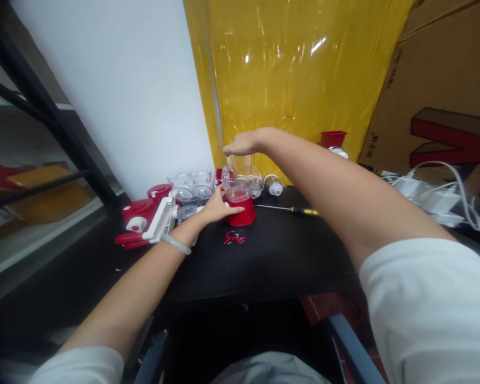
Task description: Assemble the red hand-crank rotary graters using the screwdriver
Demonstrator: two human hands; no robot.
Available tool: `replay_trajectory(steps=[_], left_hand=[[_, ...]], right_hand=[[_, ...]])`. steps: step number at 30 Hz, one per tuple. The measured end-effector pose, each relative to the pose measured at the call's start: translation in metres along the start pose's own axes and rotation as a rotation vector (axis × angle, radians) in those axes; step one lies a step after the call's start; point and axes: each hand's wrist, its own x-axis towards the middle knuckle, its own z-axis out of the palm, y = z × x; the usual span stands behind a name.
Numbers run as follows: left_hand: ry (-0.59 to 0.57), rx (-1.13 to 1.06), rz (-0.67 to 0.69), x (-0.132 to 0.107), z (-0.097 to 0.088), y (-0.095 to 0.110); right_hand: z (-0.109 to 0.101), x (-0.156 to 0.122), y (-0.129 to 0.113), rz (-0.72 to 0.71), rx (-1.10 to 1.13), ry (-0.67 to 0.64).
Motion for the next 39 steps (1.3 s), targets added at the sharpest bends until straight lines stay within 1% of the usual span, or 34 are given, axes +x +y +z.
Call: replay_trajectory(steps=[4,8,12,14,16,18,19,21,23,26,28,31,33,34,36,39], left_hand=[[-0.010,-0.032,-0.021,0.000,0.000,0.002],[0.026,-0.024,-0.032,0.000,0.000,0.003],[0.031,0.017,-0.028,0.000,0.000,0.004],[0.021,0.044,-0.027,0.000,0.000,0.005],[0.020,0.055,-0.030,-0.001,0.001,0.005],[0.023,0.054,-0.031,-0.002,0.001,0.005],[0.024,0.053,-0.032,-0.002,0.001,0.005],[0.025,0.065,-0.035,-0.003,0.001,0.007],[0.029,0.086,-0.042,-0.003,0.001,0.009],[0.029,0.119,-0.054,-0.004,0.001,0.011],[0.026,0.140,-0.057,-0.003,0.001,0.011],[0.019,0.131,-0.038,-0.002,0.002,0.009],[0.010,0.106,-0.019,-0.001,0.002,0.007],[0.007,0.099,-0.016,0.000,0.002,0.007],[0.008,0.099,-0.017,0.001,0.002,0.006],[0.013,0.119,-0.025,0.001,0.001,0.006]], right_hand=[[-0.005,0.011,0.003,0.069,0.031,-0.054],[-0.012,0.027,0.013,0.023,0.048,-0.075],[-0.018,0.039,0.021,0.058,0.006,-0.145],[-0.019,0.046,0.022,0.040,-0.003,-0.072],[-0.018,0.052,0.021,0.028,0.005,0.055],[-0.017,0.059,0.019,0.070,0.012,0.132],[-0.016,0.063,0.018,0.092,0.010,0.134],[-0.015,0.068,0.017,0.102,-0.006,0.087],[-0.015,0.072,0.016,0.057,-0.035,0.030],[-0.014,0.073,0.013,-0.002,-0.078,-0.003],[-0.014,0.070,0.010,0.065,-0.101,-0.037],[-0.017,0.065,0.006,0.267,-0.120,-0.108],[-0.017,0.064,0.004,0.325,-0.123,-0.133],[-0.017,0.064,0.004,0.316,-0.127,-0.135],[-0.016,0.066,0.006,0.250,-0.142,-0.105],[-0.013,0.069,0.007,0.125,-0.140,0.010]])
